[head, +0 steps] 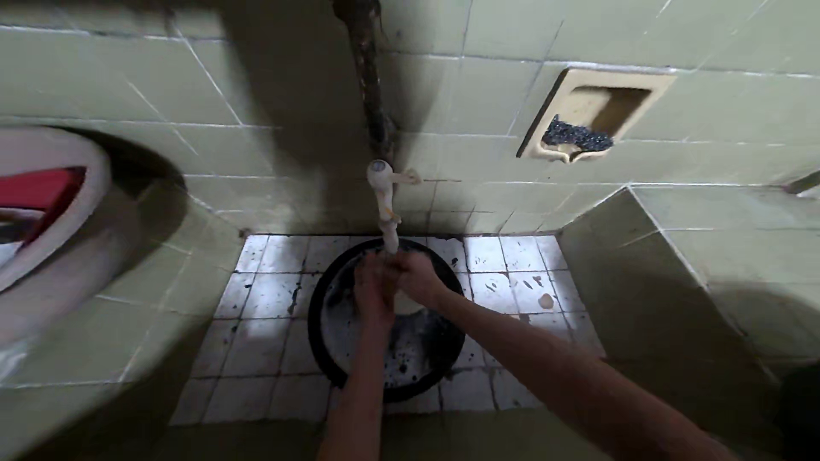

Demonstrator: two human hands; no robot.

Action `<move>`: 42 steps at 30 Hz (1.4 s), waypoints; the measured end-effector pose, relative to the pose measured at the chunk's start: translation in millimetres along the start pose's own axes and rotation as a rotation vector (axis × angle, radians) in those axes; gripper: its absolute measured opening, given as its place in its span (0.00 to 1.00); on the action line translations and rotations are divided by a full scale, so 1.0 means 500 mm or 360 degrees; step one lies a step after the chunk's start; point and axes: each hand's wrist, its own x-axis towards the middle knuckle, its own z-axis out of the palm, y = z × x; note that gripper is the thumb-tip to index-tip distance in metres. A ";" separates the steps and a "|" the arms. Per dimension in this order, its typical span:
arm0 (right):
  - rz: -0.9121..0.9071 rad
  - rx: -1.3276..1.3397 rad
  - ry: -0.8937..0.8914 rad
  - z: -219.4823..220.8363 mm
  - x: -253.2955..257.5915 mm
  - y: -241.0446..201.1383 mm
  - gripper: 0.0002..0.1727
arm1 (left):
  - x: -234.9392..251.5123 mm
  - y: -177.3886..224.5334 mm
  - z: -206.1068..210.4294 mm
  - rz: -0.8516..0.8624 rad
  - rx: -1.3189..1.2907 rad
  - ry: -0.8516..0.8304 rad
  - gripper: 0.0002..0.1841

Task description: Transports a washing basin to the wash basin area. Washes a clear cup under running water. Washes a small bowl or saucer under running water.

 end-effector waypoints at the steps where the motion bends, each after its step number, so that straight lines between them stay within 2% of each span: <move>1: 0.0258 0.0172 0.0181 0.008 0.012 0.001 0.14 | -0.009 -0.002 0.006 0.0079 0.0093 -0.0005 0.25; 3: 0.0587 0.0385 0.0517 0.027 0.016 -0.002 0.18 | -0.023 -0.004 0.007 0.0183 0.0314 -0.0064 0.29; 4: 0.0630 0.0361 0.0542 0.032 0.002 -0.013 0.21 | -0.028 0.000 0.008 0.0177 0.0366 -0.0039 0.29; 5: 0.0564 0.0275 0.0441 0.034 -0.024 -0.025 0.22 | -0.030 0.004 0.006 0.0131 0.0378 0.0003 0.26; 7: 0.0272 0.0066 -0.0034 0.020 -0.068 -0.030 0.20 | -0.015 0.010 -0.011 -0.0109 0.0325 0.0053 0.25; 9: -0.0003 -0.0108 -0.0456 -0.010 -0.066 -0.014 0.20 | 0.004 0.029 -0.023 -0.0394 0.0316 0.0004 0.26; 10: -0.0003 -0.0095 -0.0538 -0.027 -0.055 -0.012 0.19 | 0.004 0.038 -0.022 -0.0517 0.0302 -0.0041 0.28; 11: 0.0098 -0.0021 -0.0517 -0.042 -0.038 -0.012 0.18 | 0.007 0.034 -0.014 -0.0569 0.0264 -0.0039 0.29; 13: 0.0453 0.0284 -0.0188 -0.048 0.001 -0.007 0.17 | 0.005 0.020 0.012 -0.0450 0.0207 0.0023 0.28; 16: 0.0960 0.0733 0.0393 -0.020 0.042 -0.018 0.21 | -0.005 0.000 0.015 0.0114 0.0317 -0.0015 0.22; 17: 0.0994 0.0713 0.0498 -0.006 0.040 -0.021 0.25 | -0.007 -0.003 0.015 0.0155 0.0279 -0.0013 0.21; 19: 0.0746 0.0363 0.0449 0.022 -0.003 -0.034 0.29 | -0.011 0.011 0.011 -0.0079 0.0074 0.0028 0.20; 22: -0.0091 -0.0247 -0.0197 0.024 -0.084 -0.005 0.19 | 0.003 0.039 -0.024 -0.0455 -0.0026 0.0001 0.21; 23: -0.0339 -0.0444 -0.0399 0.011 -0.085 0.017 0.20 | 0.009 0.049 -0.031 -0.0510 0.0053 -0.0021 0.23; 24: -0.0427 -0.0516 -0.0562 -0.006 -0.077 0.033 0.22 | 0.011 0.054 -0.028 -0.0566 0.0143 0.0001 0.24; 25: -0.0396 -0.0435 -0.0615 -0.019 -0.066 0.044 0.22 | 0.011 0.053 -0.022 -0.0590 0.0190 0.0015 0.27; 26: -0.0280 -0.0232 -0.0538 -0.025 -0.049 0.048 0.18 | 0.011 0.048 -0.014 -0.0556 0.0211 0.0039 0.32; 28: 0.0137 0.0380 -0.0230 -0.014 -0.012 0.029 0.12 | 0.012 0.030 -0.004 -0.0299 0.0247 0.0052 0.38; 30: 0.0552 0.0786 0.0139 0.010 0.010 0.000 0.14 | 0.010 0.011 0.000 -0.0020 0.0295 0.0048 0.33; 31: 0.0661 0.0744 0.0322 0.027 0.011 -0.017 0.16 | 0.006 0.008 0.000 0.0058 0.0306 0.0048 0.31; 32: 0.0645 0.0560 0.0420 0.043 0.005 -0.031 0.18 | 0.006 0.007 0.000 0.0079 0.0264 0.0067 0.28; 33: 0.0527 0.0307 0.0370 0.052 -0.012 -0.044 0.19 | 0.007 0.010 -0.003 0.0047 0.0165 0.0090 0.24; 34: 0.0336 0.0066 0.0208 0.054 -0.034 -0.050 0.18 | 0.010 0.016 -0.009 -0.0044 0.0031 0.0095 0.21; 36: -0.0243 -0.0472 -0.0325 0.031 -0.060 -0.020 0.21 | 0.024 0.032 -0.031 -0.0227 -0.0107 0.0006 0.20; 38: -0.0746 -0.0895 -0.0547 -0.006 -0.047 0.024 0.23 | 0.029 0.052 -0.038 -0.0397 -0.0046 -0.0018 0.22; 39: -0.0847 -0.0933 -0.0564 -0.019 -0.033 0.043 0.20 | 0.027 0.055 -0.033 -0.0450 -0.0008 -0.0001 0.25; 40: -0.0817 -0.0854 -0.0543 -0.026 -0.019 0.045 0.17 | 0.027 0.053 -0.025 -0.0449 -0.0029 0.0006 0.26; 42: -0.0486 -0.0455 -0.0293 -0.015 -0.010 0.013 0.11 | 0.029 0.032 -0.013 -0.0274 -0.0077 0.0049 0.25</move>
